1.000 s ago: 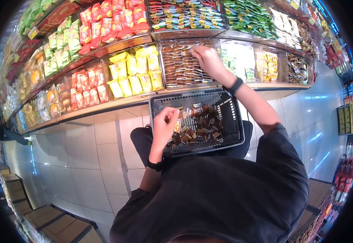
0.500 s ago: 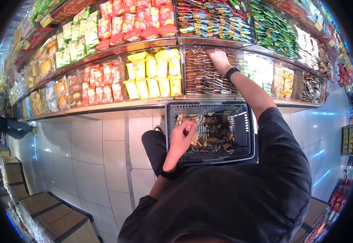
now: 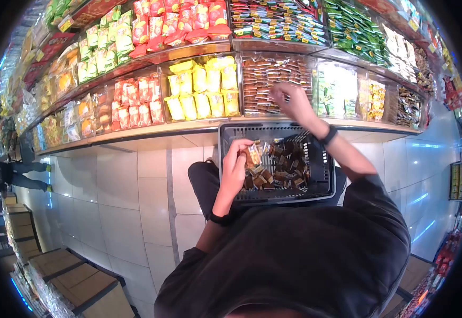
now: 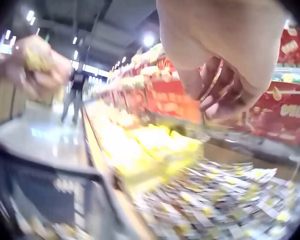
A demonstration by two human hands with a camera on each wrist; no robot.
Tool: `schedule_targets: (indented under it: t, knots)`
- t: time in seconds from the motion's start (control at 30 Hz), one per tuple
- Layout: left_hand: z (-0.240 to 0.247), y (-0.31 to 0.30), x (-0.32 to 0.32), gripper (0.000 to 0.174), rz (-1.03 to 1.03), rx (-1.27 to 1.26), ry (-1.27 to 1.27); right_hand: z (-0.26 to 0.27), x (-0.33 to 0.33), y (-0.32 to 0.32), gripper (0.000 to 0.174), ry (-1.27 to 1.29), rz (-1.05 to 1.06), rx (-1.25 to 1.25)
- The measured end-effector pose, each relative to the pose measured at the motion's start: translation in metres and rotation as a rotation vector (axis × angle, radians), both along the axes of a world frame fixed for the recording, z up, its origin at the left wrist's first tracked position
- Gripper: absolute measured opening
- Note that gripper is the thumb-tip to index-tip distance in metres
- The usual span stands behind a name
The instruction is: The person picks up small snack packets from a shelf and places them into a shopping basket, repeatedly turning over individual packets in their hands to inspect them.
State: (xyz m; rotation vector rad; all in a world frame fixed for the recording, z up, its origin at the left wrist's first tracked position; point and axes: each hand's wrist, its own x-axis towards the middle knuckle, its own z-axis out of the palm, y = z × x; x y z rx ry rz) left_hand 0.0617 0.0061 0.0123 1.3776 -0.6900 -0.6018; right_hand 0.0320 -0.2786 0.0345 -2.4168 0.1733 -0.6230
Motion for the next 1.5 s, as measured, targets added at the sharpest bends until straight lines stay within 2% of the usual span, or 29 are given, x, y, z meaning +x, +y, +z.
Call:
schedule_targets:
  t: [0.1,0.17,0.27,0.33,0.4,0.47,0.6,0.67,0.8,0.9,1.07,1.33,1.5]
  knots:
    - [0.007,-0.008,-0.011,0.022,0.049,-0.001,-0.097,0.034,-0.063,0.083,0.025,0.373,0.135,0.811]
    - [0.019,-0.010,-0.018,0.021,0.017,0.041,-0.008,0.023,-0.089,0.113,0.025,0.283,0.241,0.952]
    - [0.021,-0.011,-0.028,0.025,0.087,-0.101,-0.130,0.029,-0.108,0.126,0.024,0.197,0.150,1.049]
    - [0.033,-0.009,-0.033,0.028,0.108,-0.117,0.005,0.035,-0.113,0.129,0.020,0.082,0.091,1.183]
    - [0.036,-0.003,-0.031,0.027,0.097,-0.096,0.041,0.042,-0.117,0.132,0.020,0.076,0.083,1.202]
    - [0.035,0.002,-0.030,0.022,-0.048,-0.022,0.246,0.051,-0.122,0.135,0.020,0.091,0.066,1.213]
    - [0.050,0.004,-0.036,0.016,-0.015,-0.040,0.183,0.048,-0.127,0.132,0.021,0.102,0.096,1.246]
    - [0.057,0.006,-0.040,0.014,-0.035,-0.031,0.185,0.044,-0.129,0.131,0.026,0.039,0.112,1.224]
    - [0.076,0.011,-0.050,0.010,-0.055,-0.042,0.131,0.061,-0.134,0.134,0.030,0.034,0.072,1.262]
    - [0.089,0.017,-0.053,0.011,-0.042,-0.122,0.264,0.081,-0.144,0.138,0.028,0.049,0.080,1.181]
    - [0.114,0.026,-0.052,0.025,-0.057,-0.077,0.323,0.092,-0.155,0.146,0.028,0.004,0.114,1.180]
    - [0.123,0.030,-0.053,0.025,-0.094,-0.099,0.350,0.096,-0.160,0.150,0.026,-0.061,0.146,1.214]
    - [0.123,0.028,-0.048,0.024,-0.086,-0.087,0.403,0.097,-0.162,0.146,0.023,0.050,0.171,1.156]
